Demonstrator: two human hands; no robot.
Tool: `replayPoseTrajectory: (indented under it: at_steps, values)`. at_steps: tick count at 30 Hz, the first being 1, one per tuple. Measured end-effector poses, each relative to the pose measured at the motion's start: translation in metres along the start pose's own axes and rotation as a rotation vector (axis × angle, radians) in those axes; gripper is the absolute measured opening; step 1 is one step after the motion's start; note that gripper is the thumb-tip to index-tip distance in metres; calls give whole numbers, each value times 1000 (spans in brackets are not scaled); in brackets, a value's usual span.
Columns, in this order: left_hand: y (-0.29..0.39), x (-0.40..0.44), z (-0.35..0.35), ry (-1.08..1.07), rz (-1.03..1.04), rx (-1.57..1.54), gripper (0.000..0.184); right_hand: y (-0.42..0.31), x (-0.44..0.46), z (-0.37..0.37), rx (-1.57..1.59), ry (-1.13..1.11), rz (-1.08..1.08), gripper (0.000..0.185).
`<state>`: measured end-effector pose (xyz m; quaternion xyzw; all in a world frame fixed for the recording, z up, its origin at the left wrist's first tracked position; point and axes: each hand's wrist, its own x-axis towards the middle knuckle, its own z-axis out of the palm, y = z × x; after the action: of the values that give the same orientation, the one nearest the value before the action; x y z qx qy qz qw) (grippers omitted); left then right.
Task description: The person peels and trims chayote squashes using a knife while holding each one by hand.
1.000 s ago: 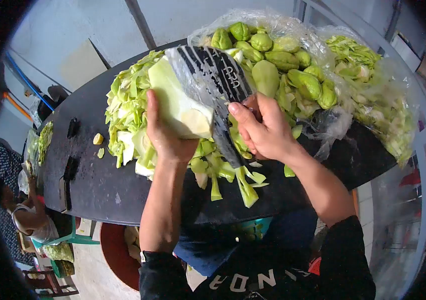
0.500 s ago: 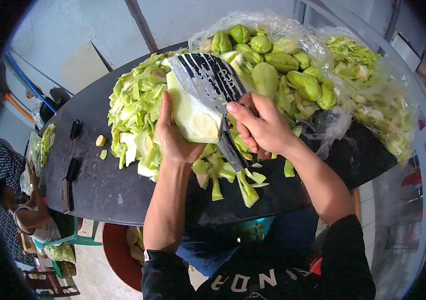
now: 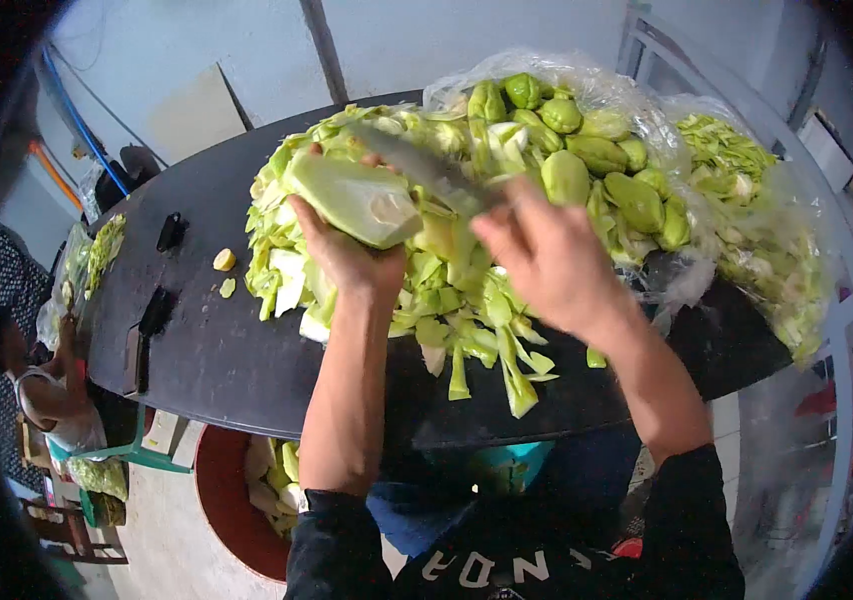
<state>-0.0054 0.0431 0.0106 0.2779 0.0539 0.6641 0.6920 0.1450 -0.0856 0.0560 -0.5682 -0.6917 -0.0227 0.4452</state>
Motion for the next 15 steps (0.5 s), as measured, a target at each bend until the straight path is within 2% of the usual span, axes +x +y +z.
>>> replayPoseTrajectory:
  at_steps: [2,4,6,8,15]
  values:
    - [6,3,-7,31,67,-7,68,-5,-9,24,-252,58,-368,20]
    - [9,7,-19,59,132,-21,68,-13,-17,36,-330,50,-478,24]
    - [8,10,-30,-32,139,-160,66,-12,-20,46,-349,48,-511,25]
    - [5,12,-32,20,156,-156,65,-12,-20,50,-366,38,-545,26]
    - [7,12,-33,-62,208,-244,64,-11,-24,52,-356,-3,-527,24]
